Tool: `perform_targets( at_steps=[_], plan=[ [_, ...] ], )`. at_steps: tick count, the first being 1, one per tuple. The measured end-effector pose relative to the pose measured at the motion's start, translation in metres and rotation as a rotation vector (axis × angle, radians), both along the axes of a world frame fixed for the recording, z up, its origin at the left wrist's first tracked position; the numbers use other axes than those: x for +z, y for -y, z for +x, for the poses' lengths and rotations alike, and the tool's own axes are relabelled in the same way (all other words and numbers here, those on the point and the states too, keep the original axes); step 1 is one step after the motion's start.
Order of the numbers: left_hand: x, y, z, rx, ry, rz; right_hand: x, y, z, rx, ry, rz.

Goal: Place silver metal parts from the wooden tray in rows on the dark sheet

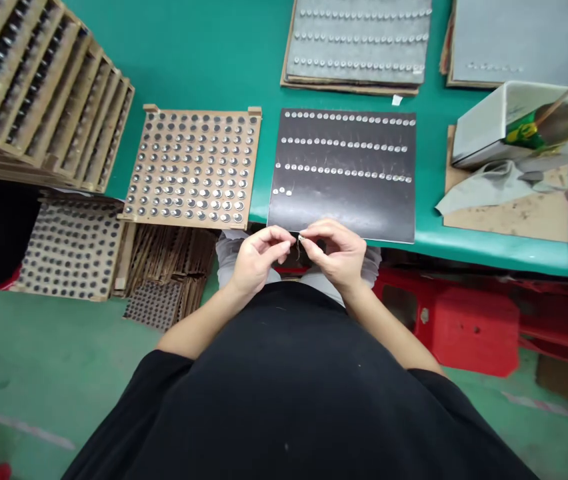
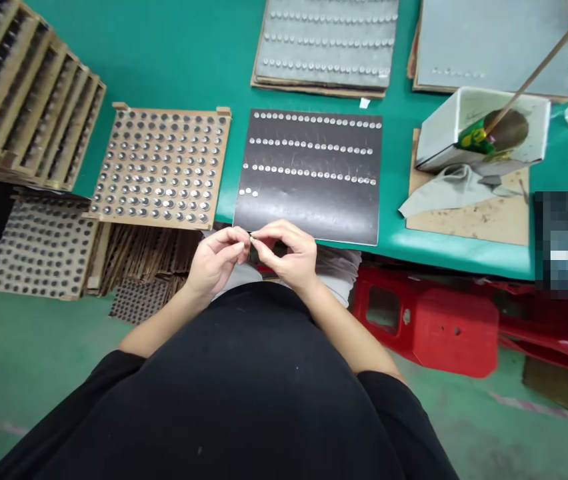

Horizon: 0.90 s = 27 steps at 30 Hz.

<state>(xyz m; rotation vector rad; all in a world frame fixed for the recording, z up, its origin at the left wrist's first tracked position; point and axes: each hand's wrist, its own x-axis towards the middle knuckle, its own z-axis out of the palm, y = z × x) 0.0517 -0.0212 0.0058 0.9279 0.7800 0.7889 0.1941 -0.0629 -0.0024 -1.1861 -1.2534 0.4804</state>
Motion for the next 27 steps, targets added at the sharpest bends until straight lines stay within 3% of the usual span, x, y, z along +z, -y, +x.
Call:
perform_targets(
  at_steps=[11,16,20,27],
  plan=[
    [0.011,0.009,0.017,-0.046,0.022,-0.088,-0.006,0.02,0.003,-0.003,-0.101,-0.032],
    [0.008,0.012,0.017,0.035,-0.005,-0.069,-0.006,0.028,0.001,0.03,-0.244,-0.225],
    [0.005,0.013,0.015,0.072,-0.061,0.022,0.003,0.034,0.004,0.158,-0.118,-0.394],
    [0.004,0.015,0.013,-0.044,-0.046,0.033,0.009,0.032,0.009,-0.019,-0.037,-0.24]
  ],
)
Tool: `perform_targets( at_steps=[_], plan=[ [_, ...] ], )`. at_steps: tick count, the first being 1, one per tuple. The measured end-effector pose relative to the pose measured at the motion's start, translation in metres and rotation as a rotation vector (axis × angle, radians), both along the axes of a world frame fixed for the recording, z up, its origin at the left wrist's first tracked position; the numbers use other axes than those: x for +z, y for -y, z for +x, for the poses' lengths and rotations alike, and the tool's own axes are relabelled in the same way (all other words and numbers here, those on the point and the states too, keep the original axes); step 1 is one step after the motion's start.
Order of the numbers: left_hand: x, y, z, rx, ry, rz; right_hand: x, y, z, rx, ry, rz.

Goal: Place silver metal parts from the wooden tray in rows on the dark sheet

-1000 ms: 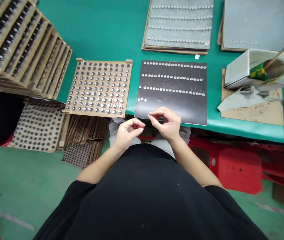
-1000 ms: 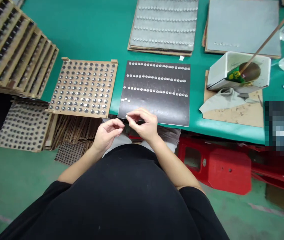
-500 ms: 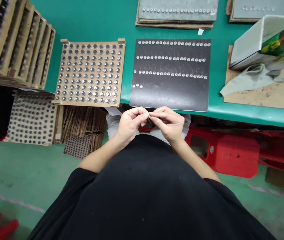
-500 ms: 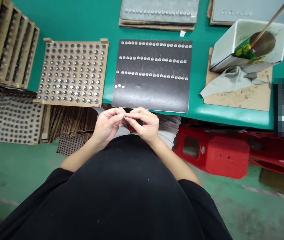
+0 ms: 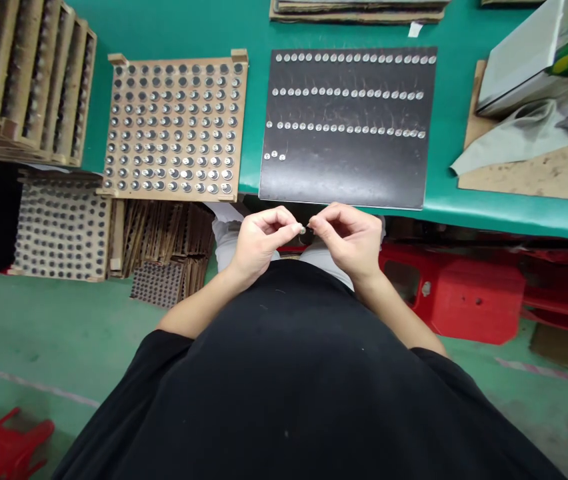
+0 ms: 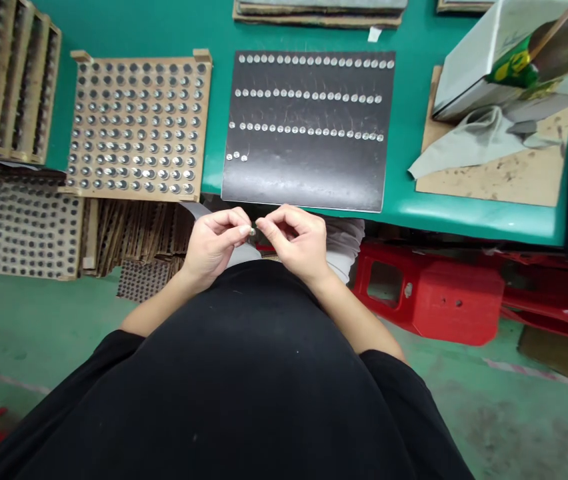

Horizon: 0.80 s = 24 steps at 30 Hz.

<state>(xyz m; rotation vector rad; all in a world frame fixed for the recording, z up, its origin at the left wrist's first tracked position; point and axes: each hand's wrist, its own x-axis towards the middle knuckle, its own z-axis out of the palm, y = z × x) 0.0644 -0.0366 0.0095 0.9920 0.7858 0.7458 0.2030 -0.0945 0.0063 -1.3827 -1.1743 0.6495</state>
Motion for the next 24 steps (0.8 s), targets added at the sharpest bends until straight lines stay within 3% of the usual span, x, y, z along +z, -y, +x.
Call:
perform_targets(
  at_steps=[6,10,13,18,24],
  plan=[
    [0.0,0.001,0.0,-0.021,0.02,-0.071,-0.012,0.003,-0.003,-0.107,0.19,0.034],
    [0.001,0.002,0.0,0.0,0.017,-0.086,-0.017,0.007,0.0,-0.063,0.266,0.076],
    [0.001,0.002,0.001,-0.002,0.017,-0.08,-0.017,0.007,0.002,-0.025,0.284,0.117],
    [0.002,0.003,0.001,0.006,0.012,-0.073,-0.012,0.005,0.0,-0.104,0.32,0.125],
    [0.0,0.004,0.0,0.059,0.012,-0.058,-0.009,0.006,-0.003,-0.059,0.305,0.15]
  ],
)
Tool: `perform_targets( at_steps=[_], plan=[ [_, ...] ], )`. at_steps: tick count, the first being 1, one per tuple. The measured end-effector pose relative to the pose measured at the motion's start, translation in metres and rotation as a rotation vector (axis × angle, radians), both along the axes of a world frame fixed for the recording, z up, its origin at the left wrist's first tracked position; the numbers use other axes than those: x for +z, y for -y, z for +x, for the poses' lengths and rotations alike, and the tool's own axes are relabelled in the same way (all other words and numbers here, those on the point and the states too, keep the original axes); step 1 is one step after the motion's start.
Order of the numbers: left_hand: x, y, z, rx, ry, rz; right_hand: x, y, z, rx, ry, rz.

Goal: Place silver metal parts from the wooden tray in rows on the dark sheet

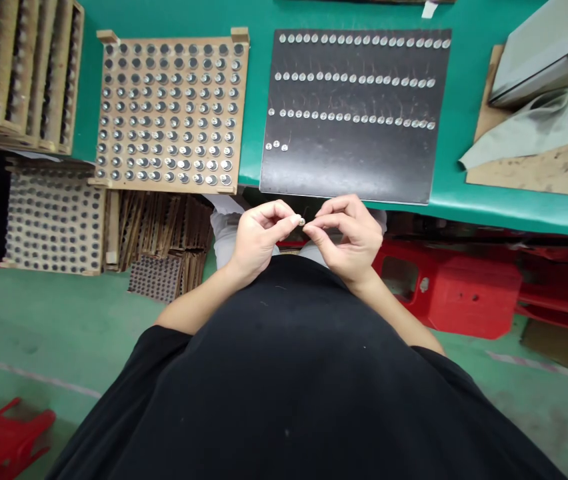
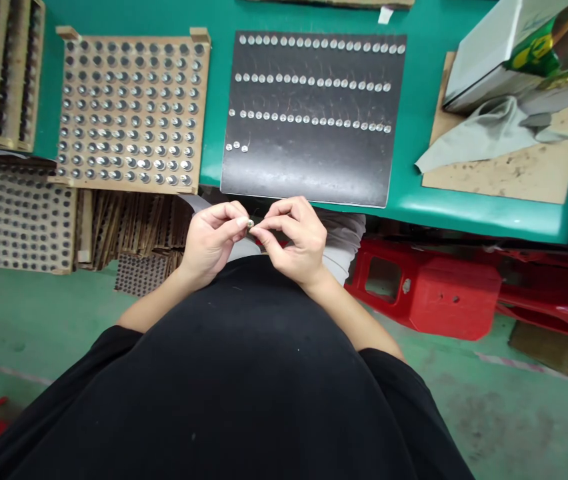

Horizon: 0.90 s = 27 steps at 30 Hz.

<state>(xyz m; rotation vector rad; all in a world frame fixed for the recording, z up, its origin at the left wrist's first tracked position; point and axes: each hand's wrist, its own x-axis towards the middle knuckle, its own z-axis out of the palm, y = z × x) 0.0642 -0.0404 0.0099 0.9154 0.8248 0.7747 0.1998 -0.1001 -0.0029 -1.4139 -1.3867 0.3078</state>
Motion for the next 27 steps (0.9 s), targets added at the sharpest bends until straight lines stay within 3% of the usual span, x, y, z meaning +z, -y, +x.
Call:
perform_targets(
  at_steps=[8,13,16,20,27],
  plan=[
    [-0.0008,0.0023,0.0006,-0.039,0.03,-0.002,-0.001,0.0023,-0.0018,0.104,-0.192,-0.059],
    [0.0012,0.003,0.0002,-0.071,0.025,-0.039,-0.0064,0.0006,-0.0012,0.118,-0.423,-0.241],
    [0.0023,0.0037,0.0006,-0.07,0.023,-0.026,-0.0068,-0.0008,0.0,0.165,-0.484,-0.25],
    [0.003,0.0046,0.0009,-0.061,0.038,-0.01,-0.0018,-0.001,0.0005,0.121,-0.441,-0.146],
    [0.0016,0.0051,-0.0005,-0.072,0.039,0.018,-0.0005,0.0002,-0.0018,-0.034,-0.224,-0.153]
  ],
)
